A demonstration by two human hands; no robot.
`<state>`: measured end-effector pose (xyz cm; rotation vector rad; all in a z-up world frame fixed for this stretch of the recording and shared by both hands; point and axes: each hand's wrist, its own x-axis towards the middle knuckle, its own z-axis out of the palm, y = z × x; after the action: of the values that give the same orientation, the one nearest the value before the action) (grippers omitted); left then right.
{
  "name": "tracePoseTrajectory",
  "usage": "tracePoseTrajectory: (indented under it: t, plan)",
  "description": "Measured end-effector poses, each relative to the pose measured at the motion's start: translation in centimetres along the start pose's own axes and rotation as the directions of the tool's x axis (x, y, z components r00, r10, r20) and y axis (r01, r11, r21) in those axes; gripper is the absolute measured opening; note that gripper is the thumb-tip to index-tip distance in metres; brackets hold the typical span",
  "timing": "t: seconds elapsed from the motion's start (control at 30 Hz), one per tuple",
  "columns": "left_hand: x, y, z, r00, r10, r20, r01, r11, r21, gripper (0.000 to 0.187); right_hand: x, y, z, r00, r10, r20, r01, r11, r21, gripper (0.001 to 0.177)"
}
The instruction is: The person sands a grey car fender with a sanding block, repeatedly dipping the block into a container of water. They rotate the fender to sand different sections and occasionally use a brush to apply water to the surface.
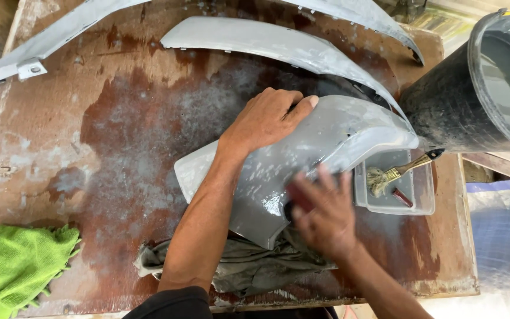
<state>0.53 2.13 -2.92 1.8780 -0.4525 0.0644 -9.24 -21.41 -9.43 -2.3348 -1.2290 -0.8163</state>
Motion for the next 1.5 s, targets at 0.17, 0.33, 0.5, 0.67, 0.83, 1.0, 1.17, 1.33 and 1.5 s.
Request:
tracePoseTrajectory:
  t: [0.17,0.33,0.5,0.67,0.83,1.0,1.17,1.33,1.5]
  plan:
    - [0.1,0.0,0.2,1.0,0.006,0.01,-0.006,1.0,0.002,0.056,-0.2,-0.9,-1.0,0.995,0.023,0.1,-0.022,1.0,-0.015,0.029]
    - [0.2,-0.2,0.3,1.0,0.0,0.007,0.0,1.0,0.025,0.056,2.4,3.1,-2.3,0.994,0.11,0.013,-0.105,0.977,-0.187,0.038]
    - [0.3,-0.3,0.3,1.0,-0.017,0.016,0.016,0.999,0.028,0.055,1.3,-0.9,-0.2,0.995,0.096,-0.037,-0.096,0.995,0.004,0.031]
    - [0.4,-0.8,0.5,1.0,-0.004,0.025,0.003,0.999,0.044,0.057,1.3,-1.0,-0.9,0.996,0.086,-0.011,-0.086,0.996,-0.001,0.026]
    - [0.6,-0.2,0.4,0.999,-0.033,0.031,0.031,0.997,0.067,0.057,3.6,1.6,-3.0,0.971,0.209,-0.114,-0.221,0.97,-0.1,0.037]
    - [0.4,-0.4,0.6,0.999,-0.051,0.019,0.05,0.997,0.054,0.056,0.4,-2.0,0.7,0.984,0.132,-0.122,-0.12,0.988,0.1,0.033]
    - [0.3,1.2,-0.3,0.997,-0.059,0.04,0.055,0.993,0.1,0.054,-0.2,-0.4,0.3,0.99,0.124,-0.066,-0.121,0.992,0.047,0.026]
    - [0.6,1.3,-0.2,0.994,-0.079,0.074,0.063,0.978,0.198,0.052,1.8,4.4,-2.3,0.948,0.245,-0.201,-0.272,0.955,-0.117,0.041]
    - [0.6,0.9,0.0,0.998,-0.041,0.049,0.031,0.981,0.19,0.051,-0.7,0.2,0.6,0.967,0.17,-0.189,-0.164,0.985,0.048,0.029]
